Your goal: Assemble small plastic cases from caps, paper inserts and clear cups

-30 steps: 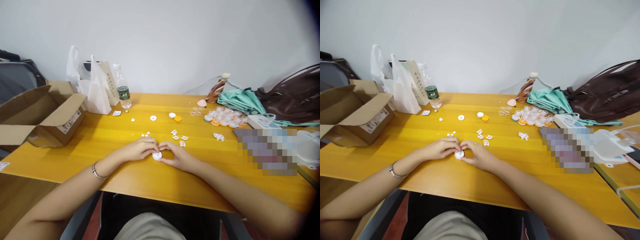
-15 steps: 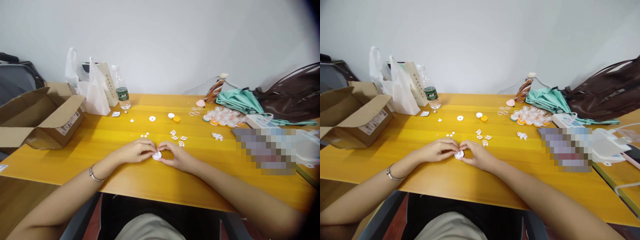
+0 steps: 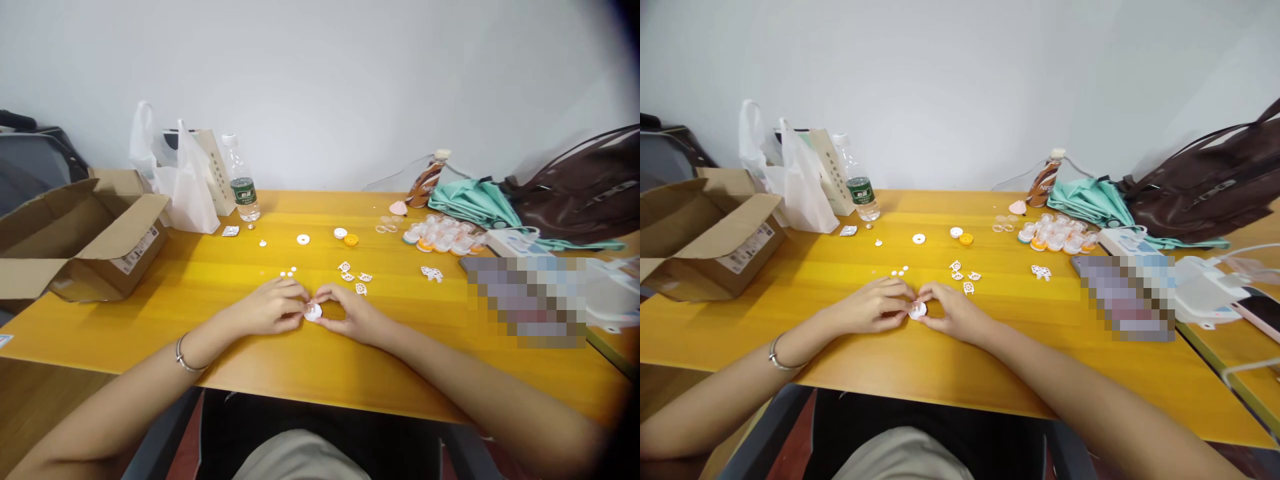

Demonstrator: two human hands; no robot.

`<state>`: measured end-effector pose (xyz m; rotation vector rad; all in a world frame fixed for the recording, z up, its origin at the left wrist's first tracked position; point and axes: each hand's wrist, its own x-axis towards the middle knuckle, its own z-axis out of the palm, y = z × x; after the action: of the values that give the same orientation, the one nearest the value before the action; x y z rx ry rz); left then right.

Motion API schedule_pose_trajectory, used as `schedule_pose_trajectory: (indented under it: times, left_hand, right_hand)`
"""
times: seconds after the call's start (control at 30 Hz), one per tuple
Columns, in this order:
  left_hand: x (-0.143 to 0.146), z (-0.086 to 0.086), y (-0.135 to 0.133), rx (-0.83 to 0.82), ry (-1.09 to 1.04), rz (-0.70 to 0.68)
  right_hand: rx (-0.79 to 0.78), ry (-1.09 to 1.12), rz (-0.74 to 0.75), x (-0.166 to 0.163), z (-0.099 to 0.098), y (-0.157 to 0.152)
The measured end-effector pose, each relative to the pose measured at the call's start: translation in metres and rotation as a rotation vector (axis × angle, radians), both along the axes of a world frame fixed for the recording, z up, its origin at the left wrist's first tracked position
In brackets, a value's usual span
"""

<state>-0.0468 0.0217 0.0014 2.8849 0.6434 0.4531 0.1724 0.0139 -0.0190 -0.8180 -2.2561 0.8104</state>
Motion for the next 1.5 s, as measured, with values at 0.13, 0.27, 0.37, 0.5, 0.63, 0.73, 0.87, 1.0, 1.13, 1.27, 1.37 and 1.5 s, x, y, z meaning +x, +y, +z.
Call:
schedule_pose_trajectory:
  times: [0.13, 0.27, 0.37, 0.5, 0.63, 0.73, 0.87, 1.0, 1.13, 1.27, 1.37, 1.5]
  left_hand:
    - [0.001, 0.001, -0.001, -0.089, -0.061, 0.026]
    - [-0.01, 0.002, 0.011, -0.127, -0.25, 0.212]
    - [-0.024, -0.003, 0.026, -0.097, -0.316, 0.453]
    - [-0.033, -0.014, 0.041, -0.17, -0.281, 0.542]
    - [-0.028, -0.019, 0.045, -0.237, -0.305, 0.584]
    - [-0.025, -0.018, 0.045, -0.223, -0.302, 0.585]
    - [-0.024, -0.014, 0.043, -0.074, -0.194, 0.573]
    - [-0.021, -0.012, 0.034, 0.084, -0.025, 0.57]
    - [-0.009, -0.013, 0.015, 0.119, -0.091, 0.463]
    - [0.003, -0.011, -0.004, 0.064, -0.245, 0.199]
    - [0.007, -0.01, -0.011, 0.09, -0.206, 0.038]
    - [0.006, -0.012, -0.011, 0.158, -0.114, -0.015]
  right_hand:
    - [0.033, -0.03, -0.008, 0.001, -0.001, 0.001]
    - [0.082, -0.079, -0.038, 0.003, 0.0, 0.002]
    - [0.083, -0.104, -0.032, 0.003, 0.003, 0.002]
    - [0.069, -0.114, -0.024, 0.003, 0.005, 0.001]
    - [0.021, -0.059, -0.019, 0.005, 0.003, 0.0]
    - [-0.061, -0.001, 0.036, 0.005, 0.002, -0.001]
    - [-0.117, 0.005, 0.045, 0.004, 0.003, -0.001]
    - [-0.146, 0.008, 0.037, 0.003, 0.004, -0.002]
    - [-0.154, 0.007, 0.047, 0.004, 0.003, -0.002]
    - [-0.128, 0.019, 0.06, 0.005, 0.001, 0.0]
    - [-0.104, 0.024, 0.056, 0.005, -0.001, 0.001]
    - [-0.115, 0.02, 0.061, 0.005, 0.0, 0.001]
